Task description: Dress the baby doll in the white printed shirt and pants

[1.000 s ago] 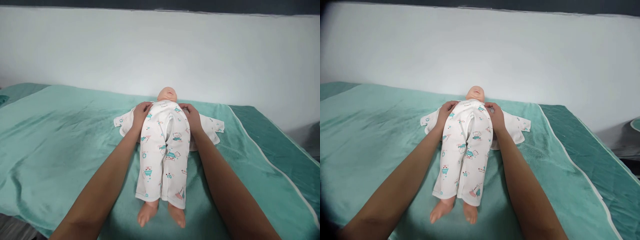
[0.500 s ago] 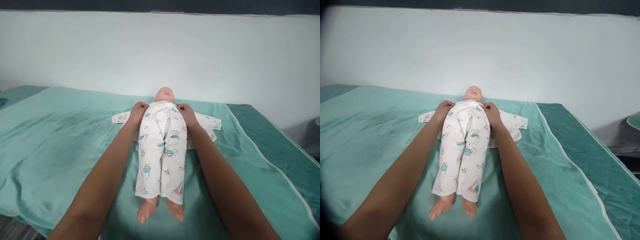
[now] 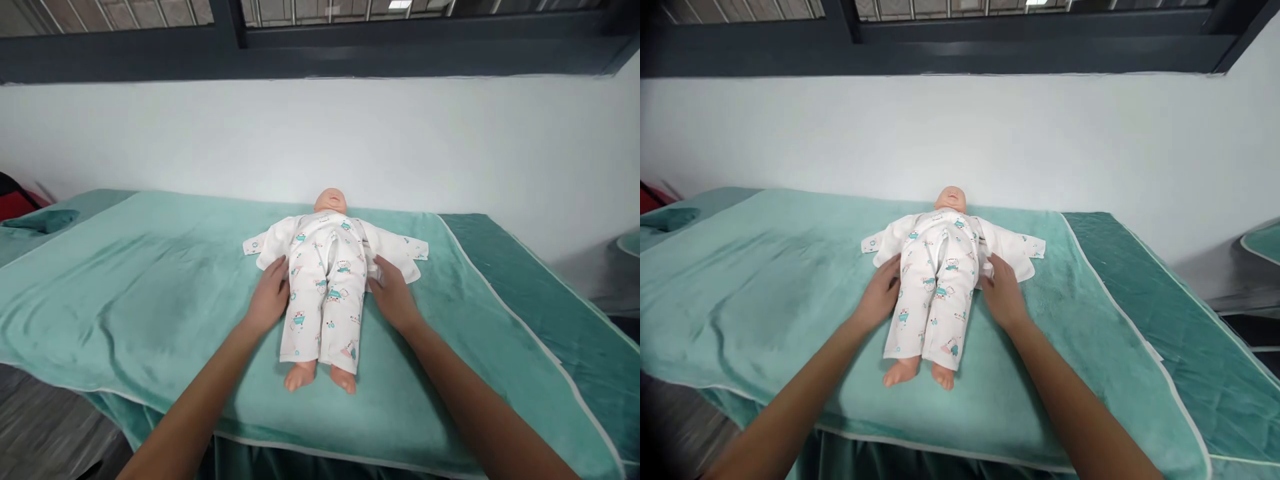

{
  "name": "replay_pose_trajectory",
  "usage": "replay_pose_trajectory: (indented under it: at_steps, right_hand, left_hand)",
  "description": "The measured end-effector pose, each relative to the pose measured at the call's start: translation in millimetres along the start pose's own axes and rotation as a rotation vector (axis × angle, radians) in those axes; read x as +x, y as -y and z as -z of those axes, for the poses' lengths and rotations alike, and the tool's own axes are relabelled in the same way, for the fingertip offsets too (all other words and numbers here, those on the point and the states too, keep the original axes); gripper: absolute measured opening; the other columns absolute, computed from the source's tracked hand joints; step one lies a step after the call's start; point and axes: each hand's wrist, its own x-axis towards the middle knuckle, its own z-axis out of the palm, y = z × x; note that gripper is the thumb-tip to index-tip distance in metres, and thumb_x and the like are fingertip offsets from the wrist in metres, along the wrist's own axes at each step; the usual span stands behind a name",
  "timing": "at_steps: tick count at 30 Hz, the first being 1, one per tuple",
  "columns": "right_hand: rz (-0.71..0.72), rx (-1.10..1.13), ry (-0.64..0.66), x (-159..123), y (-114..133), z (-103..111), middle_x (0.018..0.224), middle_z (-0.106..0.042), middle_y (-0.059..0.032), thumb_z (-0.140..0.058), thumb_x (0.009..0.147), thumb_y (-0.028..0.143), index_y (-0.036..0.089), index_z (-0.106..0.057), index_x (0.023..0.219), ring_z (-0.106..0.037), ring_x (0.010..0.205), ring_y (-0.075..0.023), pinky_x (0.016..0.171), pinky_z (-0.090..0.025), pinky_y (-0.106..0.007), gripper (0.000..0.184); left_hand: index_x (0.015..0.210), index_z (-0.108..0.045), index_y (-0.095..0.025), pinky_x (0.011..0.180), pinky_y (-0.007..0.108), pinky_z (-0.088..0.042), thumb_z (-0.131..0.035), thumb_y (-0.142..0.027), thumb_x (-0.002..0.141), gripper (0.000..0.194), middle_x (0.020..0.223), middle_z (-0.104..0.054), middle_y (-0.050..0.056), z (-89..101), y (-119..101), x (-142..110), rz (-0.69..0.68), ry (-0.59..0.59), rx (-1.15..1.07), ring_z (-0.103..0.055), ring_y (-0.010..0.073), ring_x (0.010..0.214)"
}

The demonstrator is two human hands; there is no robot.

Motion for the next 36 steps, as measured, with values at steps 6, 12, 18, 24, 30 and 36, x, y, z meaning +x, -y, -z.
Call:
replay_pose_trajectory:
  at_steps: [6, 12, 18, 24, 30, 36]
  right_hand:
    - [0.008, -0.338, 0.058, -87, -16, 61, 0.15, -0.051, -0.0144, -0.051, 0.092, 0.049, 0.025, -0.059, 0.137, -0.041, 0.144, -0.0391, 0.116, -0.031, -0.069, 0.051]
    - [0.1, -0.06, 0.1, -139, 29, 53, 0.14, -0.059, -0.012, -0.058, 0.092, 0.04, 0.033, -0.054, 0.136, -0.057, 0.129, -0.0327, 0.104, -0.051, -0.06, 0.046]
    - [0.153, -0.022, 0.158, -151, 77, 14, 0.12, -0.066, -0.0088, -0.056, 0.09, 0.021, 0.031, -0.057, 0.122, -0.064, 0.109, -0.031, 0.089, -0.056, -0.057, 0.033]
    - [0.115, 0.118, 0.089, -136, 93, 18, 0.117, -0.063, -0.0079, -0.052, 0.091, 0.018, 0.032, -0.056, 0.114, -0.061, 0.108, -0.0278, 0.089, -0.056, -0.05, 0.027]
    - [0.272, -0.048, 0.276, -130, 135, 10, 0.119, -0.065, -0.0068, -0.057, 0.088, 0.015, 0.029, -0.057, 0.118, -0.058, 0.112, -0.0306, 0.094, -0.048, -0.052, 0.033]
    - [0.267, -0.2, 0.22, -123, 142, -15, 0.103, -0.068, -0.0056, -0.052, 0.093, 0.013, 0.024, -0.059, 0.101, -0.058, 0.1, -0.0276, 0.092, -0.041, -0.05, 0.016]
  left_hand:
    - [0.141, -0.055, -0.029, 0.128, 0.053, -0.017, -0.039, -0.041, 0.1, 0.046, 0.156, -0.048, 0.004, 28.2, 2, -74, -0.059, 0.183, 0.274, -0.036, 0.0247, 0.15]
    - [0.131, -0.058, -0.032, 0.11, 0.044, -0.048, -0.054, -0.043, 0.094, 0.04, 0.136, -0.062, 0.006, 20.7, -28, -99, 0.13, 0.101, -0.205, -0.057, 0.024, 0.129]
    - [0.124, -0.06, -0.035, 0.108, 0.042, -0.048, -0.057, -0.023, 0.086, 0.04, 0.131, -0.056, 0.007, 8.2, -40, -127, 0.074, 0.044, -0.222, -0.054, 0.0235, 0.13]
    - [0.109, -0.063, -0.032, 0.1, 0.045, -0.05, -0.06, -0.026, 0.087, 0.023, 0.115, -0.064, 0.006, 4.8, -32, -136, 0.056, 0.009, -0.135, -0.061, 0.0254, 0.113]
    - [0.092, -0.064, -0.03, 0.081, 0.039, -0.05, -0.054, -0.037, 0.093, 0.012, 0.093, -0.066, 0.004, 2.2, -44, -132, 0.127, -0.059, -0.211, -0.062, 0.0239, 0.09]
    - [0.094, -0.063, -0.027, 0.075, 0.031, -0.049, -0.055, -0.032, 0.095, 0.01, 0.092, -0.062, 0.002, 1.0, -51, -131, 0.037, -0.045, -0.268, -0.06, 0.018, 0.085]
